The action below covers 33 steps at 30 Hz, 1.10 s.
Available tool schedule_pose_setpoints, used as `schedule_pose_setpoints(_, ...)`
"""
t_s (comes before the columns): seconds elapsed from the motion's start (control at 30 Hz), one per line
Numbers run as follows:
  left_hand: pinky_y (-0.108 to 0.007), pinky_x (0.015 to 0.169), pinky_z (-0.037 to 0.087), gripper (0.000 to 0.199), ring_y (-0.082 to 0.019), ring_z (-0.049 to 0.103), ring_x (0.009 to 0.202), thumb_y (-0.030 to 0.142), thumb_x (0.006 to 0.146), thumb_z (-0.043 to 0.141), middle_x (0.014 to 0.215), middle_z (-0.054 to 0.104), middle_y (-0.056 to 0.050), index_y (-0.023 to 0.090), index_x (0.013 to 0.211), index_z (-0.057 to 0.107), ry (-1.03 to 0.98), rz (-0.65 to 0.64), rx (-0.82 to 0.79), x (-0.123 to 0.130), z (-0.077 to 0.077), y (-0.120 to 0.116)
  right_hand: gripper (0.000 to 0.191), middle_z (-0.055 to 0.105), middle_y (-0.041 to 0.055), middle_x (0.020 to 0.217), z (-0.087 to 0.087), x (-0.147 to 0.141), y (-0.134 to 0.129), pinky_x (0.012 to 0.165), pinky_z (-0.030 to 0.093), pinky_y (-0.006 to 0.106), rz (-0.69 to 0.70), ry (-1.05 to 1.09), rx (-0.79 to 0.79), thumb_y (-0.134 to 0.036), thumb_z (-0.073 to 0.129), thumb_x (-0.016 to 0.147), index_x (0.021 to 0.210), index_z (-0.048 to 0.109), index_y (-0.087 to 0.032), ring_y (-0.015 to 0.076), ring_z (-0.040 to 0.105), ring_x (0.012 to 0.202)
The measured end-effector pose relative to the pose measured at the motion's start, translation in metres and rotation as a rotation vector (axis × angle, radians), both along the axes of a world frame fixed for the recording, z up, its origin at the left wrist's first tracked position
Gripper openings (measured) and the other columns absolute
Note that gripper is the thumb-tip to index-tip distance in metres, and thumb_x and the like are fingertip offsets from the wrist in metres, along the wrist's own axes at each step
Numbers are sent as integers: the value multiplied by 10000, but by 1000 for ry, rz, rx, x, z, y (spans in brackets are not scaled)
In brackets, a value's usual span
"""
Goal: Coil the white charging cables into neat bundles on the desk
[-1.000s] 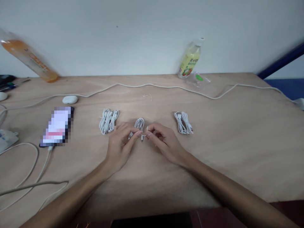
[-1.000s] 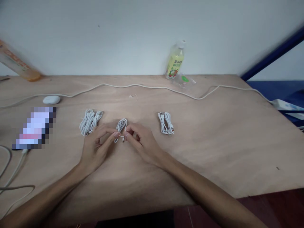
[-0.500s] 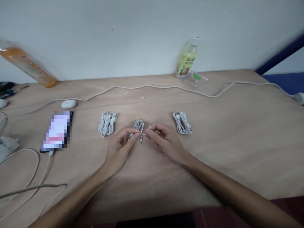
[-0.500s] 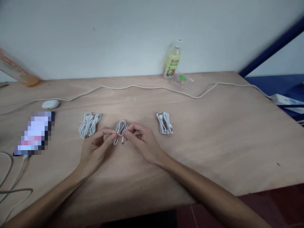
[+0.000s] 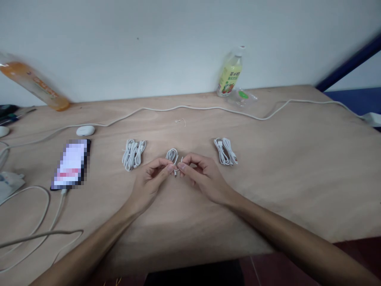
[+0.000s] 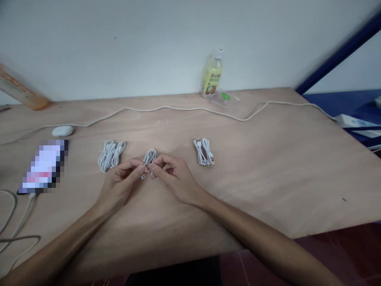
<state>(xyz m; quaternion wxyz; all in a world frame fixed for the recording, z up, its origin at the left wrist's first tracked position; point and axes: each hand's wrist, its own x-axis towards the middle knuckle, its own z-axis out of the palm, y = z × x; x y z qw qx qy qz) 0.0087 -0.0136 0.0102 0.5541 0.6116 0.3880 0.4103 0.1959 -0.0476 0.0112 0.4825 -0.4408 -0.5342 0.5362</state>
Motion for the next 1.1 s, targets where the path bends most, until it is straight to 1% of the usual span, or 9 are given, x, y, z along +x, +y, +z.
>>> schedule_pose_setpoints(0.07, -338, 773, 589, 425, -214, 694, 768, 622, 907, 806, 776, 758, -47, 213, 797, 777, 17, -2, 10, -1, 0, 0, 335, 677, -3, 763, -1, 0, 0, 534, 412, 244, -2, -8, 3, -505, 691, 987, 807, 680, -223, 125, 532, 618)
schedule_pose_setpoints(0.17, -328, 778, 581, 361, -204, 691, 773, 571, 892, 840, 810, 778, -44, 217, 836, 799, 33, 42, 3, -2, -2, 0, 344, 674, -5, 769, -2, 1, 2, 561, 429, 250, -3, -21, 21, -515, 684, 990, 810, 675, -222, 129, 545, 637)
schedule_pose_setpoints(0.27, -324, 794, 576, 280, -200, 696, 789, 503, 882, 865, 837, 796, -40, 228, 854, 824, 23, 76, -3, -3, -3, -1, 307, 677, -1, 784, -2, 3, 2, 607, 435, 262, -18, -69, 68, -464, 663, 1009, 824, 682, -220, 139, 563, 679)
schedule_pose_setpoints(0.37, -308, 811, 575, 189, -189, 703, 805, 421, 884, 866, 850, 804, -29, 236, 858, 835, 19, 77, -3, -5, -4, -2, 267, 637, -11, 762, -1, 3, 1, 600, 399, 263, -26, -129, 94, -399, 652, 1016, 824, 671, -214, 129, 518, 652)
schedule_pose_setpoints(0.5, -313, 826, 588, 106, -193, 720, 833, 349, 879, 855, 885, 820, -26, 244, 877, 840, 36, 89, 4, -5, -2, -2, 273, 579, -27, 724, 1, 3, -1, 555, 358, 258, -28, -171, 80, -388, 661, 1008, 798, 644, -214, 115, 447, 600)
schedule_pose_setpoints(0.67, -323, 825, 604, 37, -197, 740, 830, 284, 882, 828, 855, 821, -17, 248, 881, 832, 55, 103, 12, -4, -1, -4, 251, 552, -34, 709, 4, 4, -3, 553, 353, 263, -28, -170, 89, -364, 656, 1000, 795, 639, -222, 120, 441, 604)
schedule_pose_setpoints(0.77, -316, 787, 607, 48, -192, 740, 794, 285, 892, 809, 807, 811, -13, 243, 873, 821, 55, 91, -1, -3, -1, -4, 246, 571, -28, 729, 3, 4, -4, 568, 375, 269, -16, -169, 54, -382, 647, 1011, 820, 654, -227, 126, 459, 615)
schedule_pose_setpoints(0.9, -315, 757, 600, 78, -191, 729, 759, 293, 906, 791, 775, 804, -11, 236, 854, 804, 69, 82, -4, -3, 0, -4, 203, 614, -13, 759, 0, 3, -4, 578, 402, 267, -44, -131, 11, -401, 665, 1002, 891, 692, -232, 142, 507, 654)
schedule_pose_setpoints(1.1, -323, 763, 563, 111, -198, 703, 780, 298, 915, 789, 790, 800, -17, 238, 824, 809, 147, 93, 106, -2, 1, -4, 206, 641, -8, 788, -4, 3, -1, 532, 415, 243, -45, -61, 9, -395, 677, 1002, 889, 718, -228, 134, 509, 648)
